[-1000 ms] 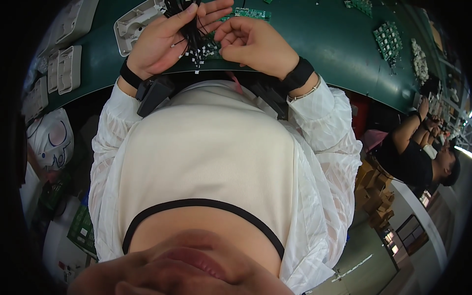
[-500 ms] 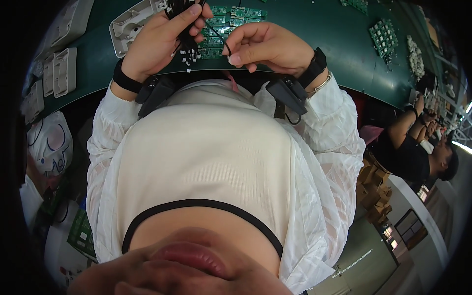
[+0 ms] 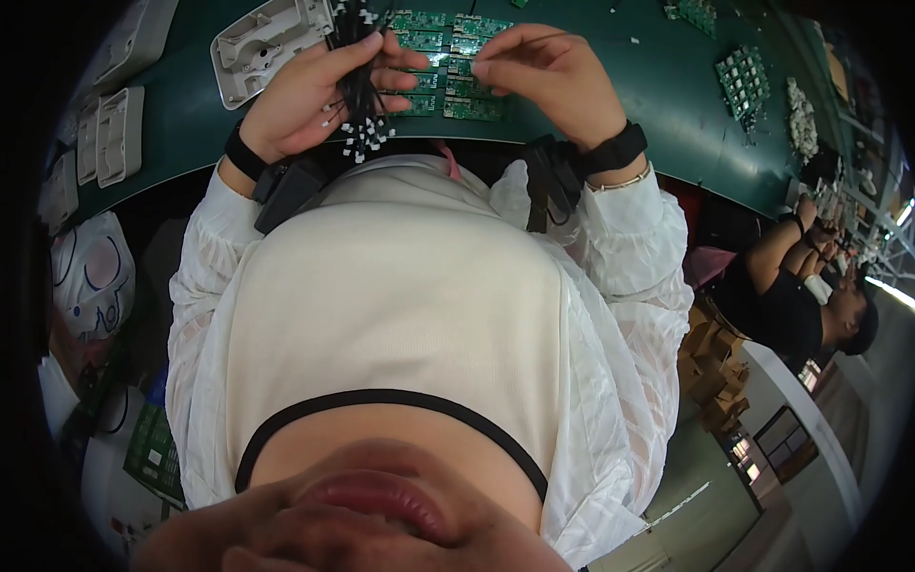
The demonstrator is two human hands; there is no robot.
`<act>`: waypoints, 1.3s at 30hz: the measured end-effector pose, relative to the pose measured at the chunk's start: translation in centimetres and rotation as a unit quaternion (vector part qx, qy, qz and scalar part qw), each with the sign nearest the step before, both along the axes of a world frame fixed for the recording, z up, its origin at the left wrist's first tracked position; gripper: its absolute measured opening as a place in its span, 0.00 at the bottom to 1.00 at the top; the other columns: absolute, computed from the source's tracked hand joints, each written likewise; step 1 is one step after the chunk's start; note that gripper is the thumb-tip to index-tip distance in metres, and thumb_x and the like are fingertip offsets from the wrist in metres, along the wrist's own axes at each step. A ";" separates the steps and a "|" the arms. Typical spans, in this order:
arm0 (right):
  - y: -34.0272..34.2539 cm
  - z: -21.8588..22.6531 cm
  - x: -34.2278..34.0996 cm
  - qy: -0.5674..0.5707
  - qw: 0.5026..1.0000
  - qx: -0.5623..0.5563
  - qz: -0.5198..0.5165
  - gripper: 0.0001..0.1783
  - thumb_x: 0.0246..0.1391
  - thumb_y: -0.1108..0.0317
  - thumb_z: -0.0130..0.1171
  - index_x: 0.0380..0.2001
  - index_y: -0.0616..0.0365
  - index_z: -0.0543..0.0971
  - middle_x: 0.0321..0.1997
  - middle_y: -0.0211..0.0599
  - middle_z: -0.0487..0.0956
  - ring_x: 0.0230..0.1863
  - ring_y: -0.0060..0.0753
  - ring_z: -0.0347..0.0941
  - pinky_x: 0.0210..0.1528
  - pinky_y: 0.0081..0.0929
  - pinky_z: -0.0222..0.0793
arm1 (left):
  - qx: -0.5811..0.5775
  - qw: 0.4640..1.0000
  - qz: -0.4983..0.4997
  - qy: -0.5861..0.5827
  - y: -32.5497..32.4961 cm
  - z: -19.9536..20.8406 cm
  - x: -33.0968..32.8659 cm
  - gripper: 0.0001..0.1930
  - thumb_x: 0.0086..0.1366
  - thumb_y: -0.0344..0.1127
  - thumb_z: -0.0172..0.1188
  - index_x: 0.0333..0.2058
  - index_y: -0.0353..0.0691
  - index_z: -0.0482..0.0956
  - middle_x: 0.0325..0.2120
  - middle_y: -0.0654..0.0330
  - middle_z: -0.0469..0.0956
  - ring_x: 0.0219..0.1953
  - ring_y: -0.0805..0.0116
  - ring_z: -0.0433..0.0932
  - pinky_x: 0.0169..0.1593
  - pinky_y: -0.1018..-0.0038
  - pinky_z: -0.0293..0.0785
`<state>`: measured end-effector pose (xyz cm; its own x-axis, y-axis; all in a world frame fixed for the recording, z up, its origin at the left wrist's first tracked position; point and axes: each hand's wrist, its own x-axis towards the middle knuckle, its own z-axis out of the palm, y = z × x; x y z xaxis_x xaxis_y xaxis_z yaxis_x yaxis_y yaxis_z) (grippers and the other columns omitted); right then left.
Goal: The person picks up a bundle of wires and a circuit board, connects a wire to the board, and then reviews a paper sheet. After setting the paper down, the person picks up a plastic housing, fits the circuit board and wire into it, and sets the assembly down.
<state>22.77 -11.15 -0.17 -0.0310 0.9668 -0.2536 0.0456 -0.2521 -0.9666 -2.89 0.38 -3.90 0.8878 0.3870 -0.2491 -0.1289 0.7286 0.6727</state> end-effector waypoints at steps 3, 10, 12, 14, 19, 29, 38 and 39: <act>0.6 -0.5 -0.2 0.007 1.000 -0.010 -0.029 0.07 0.61 0.73 0.61 0.41 0.63 0.80 0.38 0.38 0.83 0.38 0.29 0.80 0.40 0.23 0.75 | -0.007 0.999 -0.015 0.032 -0.5 -0.3 0.3 0.15 0.75 0.41 0.52 0.48 0.35 0.77 0.48 0.56 0.79 0.48 0.69 0.80 0.50 0.68 0.83; 1.3 -1.8 0.6 0.215 0.972 -0.083 -0.051 0.08 0.62 0.71 0.60 0.43 0.62 0.81 0.41 0.38 0.82 0.40 0.28 0.79 0.41 0.23 0.75 | -0.028 0.999 -0.012 0.032 0.0 -1.5 0.4 0.14 0.74 0.41 0.55 0.48 0.37 0.77 0.42 0.61 0.78 0.40 0.75 0.77 0.50 0.69 0.83; 1.3 -2.0 0.8 0.193 0.977 -0.082 -0.040 0.08 0.62 0.72 0.60 0.43 0.62 0.81 0.42 0.39 0.82 0.41 0.28 0.79 0.42 0.24 0.75 | -0.028 0.999 -0.013 0.032 0.0 -1.7 0.3 0.14 0.73 0.41 0.56 0.48 0.37 0.77 0.41 0.61 0.78 0.39 0.76 0.77 0.49 0.69 0.83; 1.3 -2.0 0.7 0.181 0.979 -0.082 -0.035 0.08 0.61 0.73 0.61 0.43 0.62 0.81 0.43 0.39 0.82 0.42 0.28 0.79 0.43 0.24 0.75 | -0.027 0.999 -0.015 0.032 0.1 -2.1 0.0 0.14 0.74 0.41 0.55 0.48 0.37 0.77 0.41 0.61 0.78 0.40 0.76 0.77 0.50 0.69 0.83; 1.4 -1.5 0.0 0.013 0.998 -0.026 -0.054 0.06 0.58 0.74 0.64 0.38 0.63 0.82 0.39 0.37 0.83 0.41 0.26 0.79 0.45 0.22 0.75 | -0.016 1.000 -0.017 0.020 0.2 -2.8 -0.5 0.14 0.74 0.41 0.55 0.48 0.37 0.78 0.41 0.62 0.78 0.39 0.76 0.76 0.50 0.69 0.83; 3.7 -1.1 -3.2 -0.335 0.936 0.081 -0.075 0.08 0.45 0.74 0.68 0.30 0.61 0.80 0.26 0.47 0.81 0.28 0.46 0.80 0.32 0.36 0.74 | -0.061 0.998 -0.005 0.018 -1.0 -2.3 0.2 0.17 0.76 0.40 0.50 0.51 0.31 0.75 0.50 0.54 0.78 0.53 0.64 0.78 0.55 0.68 0.80; 3.8 -1.2 -2.8 -0.522 0.826 0.213 0.017 0.08 0.48 0.75 0.64 0.33 0.61 0.77 0.29 0.51 0.80 0.29 0.57 0.77 0.32 0.42 0.72 | -0.055 0.998 0.007 0.013 -1.0 -2.3 0.8 0.19 0.77 0.38 0.46 0.56 0.29 0.71 0.56 0.49 0.76 0.59 0.59 0.76 0.59 0.69 0.76; 3.9 -1.1 -2.6 -0.513 0.834 0.200 0.020 0.07 0.48 0.75 0.64 0.32 0.60 0.78 0.28 0.50 0.80 0.30 0.57 0.77 0.32 0.42 0.72 | -0.055 0.998 0.007 0.009 -1.0 -2.3 0.8 0.19 0.77 0.38 0.46 0.57 0.29 0.71 0.57 0.49 0.75 0.60 0.60 0.75 0.59 0.69 0.76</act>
